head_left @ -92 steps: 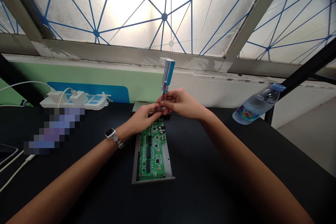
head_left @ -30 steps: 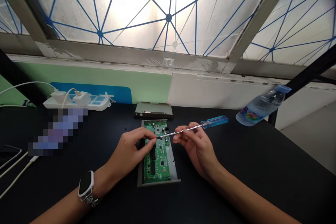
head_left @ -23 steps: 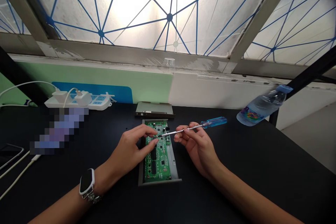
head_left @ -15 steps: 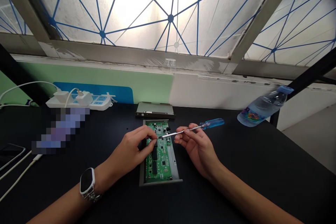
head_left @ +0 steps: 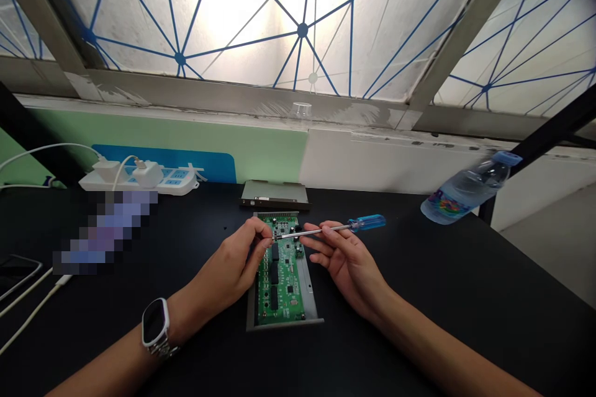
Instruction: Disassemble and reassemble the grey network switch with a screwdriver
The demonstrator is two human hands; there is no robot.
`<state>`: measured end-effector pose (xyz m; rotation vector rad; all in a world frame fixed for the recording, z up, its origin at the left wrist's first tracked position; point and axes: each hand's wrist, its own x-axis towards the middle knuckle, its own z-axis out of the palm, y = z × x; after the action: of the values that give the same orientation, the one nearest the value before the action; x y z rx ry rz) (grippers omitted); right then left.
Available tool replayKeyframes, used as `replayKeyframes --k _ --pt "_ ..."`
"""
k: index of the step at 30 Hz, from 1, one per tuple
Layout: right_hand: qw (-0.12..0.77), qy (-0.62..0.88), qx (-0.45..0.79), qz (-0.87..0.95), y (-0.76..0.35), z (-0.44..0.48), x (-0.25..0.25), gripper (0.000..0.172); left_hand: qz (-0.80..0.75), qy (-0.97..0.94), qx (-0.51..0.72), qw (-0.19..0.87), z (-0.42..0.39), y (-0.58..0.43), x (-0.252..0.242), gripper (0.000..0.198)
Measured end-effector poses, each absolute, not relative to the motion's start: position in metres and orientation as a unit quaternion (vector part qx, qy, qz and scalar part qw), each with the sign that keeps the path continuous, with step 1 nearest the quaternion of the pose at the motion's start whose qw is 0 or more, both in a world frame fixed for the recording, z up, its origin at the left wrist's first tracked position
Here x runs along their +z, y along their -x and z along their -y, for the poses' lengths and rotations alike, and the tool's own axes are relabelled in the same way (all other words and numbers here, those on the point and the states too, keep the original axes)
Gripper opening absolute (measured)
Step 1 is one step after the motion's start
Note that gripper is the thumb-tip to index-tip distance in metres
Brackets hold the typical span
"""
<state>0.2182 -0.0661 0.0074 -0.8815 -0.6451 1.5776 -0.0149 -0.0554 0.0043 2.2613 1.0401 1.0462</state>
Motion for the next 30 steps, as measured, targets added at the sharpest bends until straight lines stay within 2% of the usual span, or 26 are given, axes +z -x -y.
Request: replayKeyframes --k 5,10,18,26,30 --pt "0.595 0.385 0.653 0.266 -0.225 0.061 0.007 0.019 -0.374 -0.825 0.392 0.159 0.047 0.028 0.017 0.01" --pt "0.604 0.398 0.633 0.275 -0.233 0.056 0.006 0.018 -0.431 -0.846 0.301 0.087 0.022 0.073 0.026 0.014" --pt "0.581 0.414 0.639 0.289 -0.225 0.061 0.008 0.025 -0.462 -0.867 0.163 0.089 -0.003 0.112 0.003 0.022" --pt "0.576 0.419 0.634 0.302 -0.225 0.06 0.009 0.03 -0.461 -0.87 0.151 0.088 -0.004 0.111 0.002 0.023" --pt "0.575 0.423 0.627 0.313 -0.224 0.06 0.009 0.032 -0.477 -0.859 0.167 0.079 0.004 0.101 0.011 0.031"
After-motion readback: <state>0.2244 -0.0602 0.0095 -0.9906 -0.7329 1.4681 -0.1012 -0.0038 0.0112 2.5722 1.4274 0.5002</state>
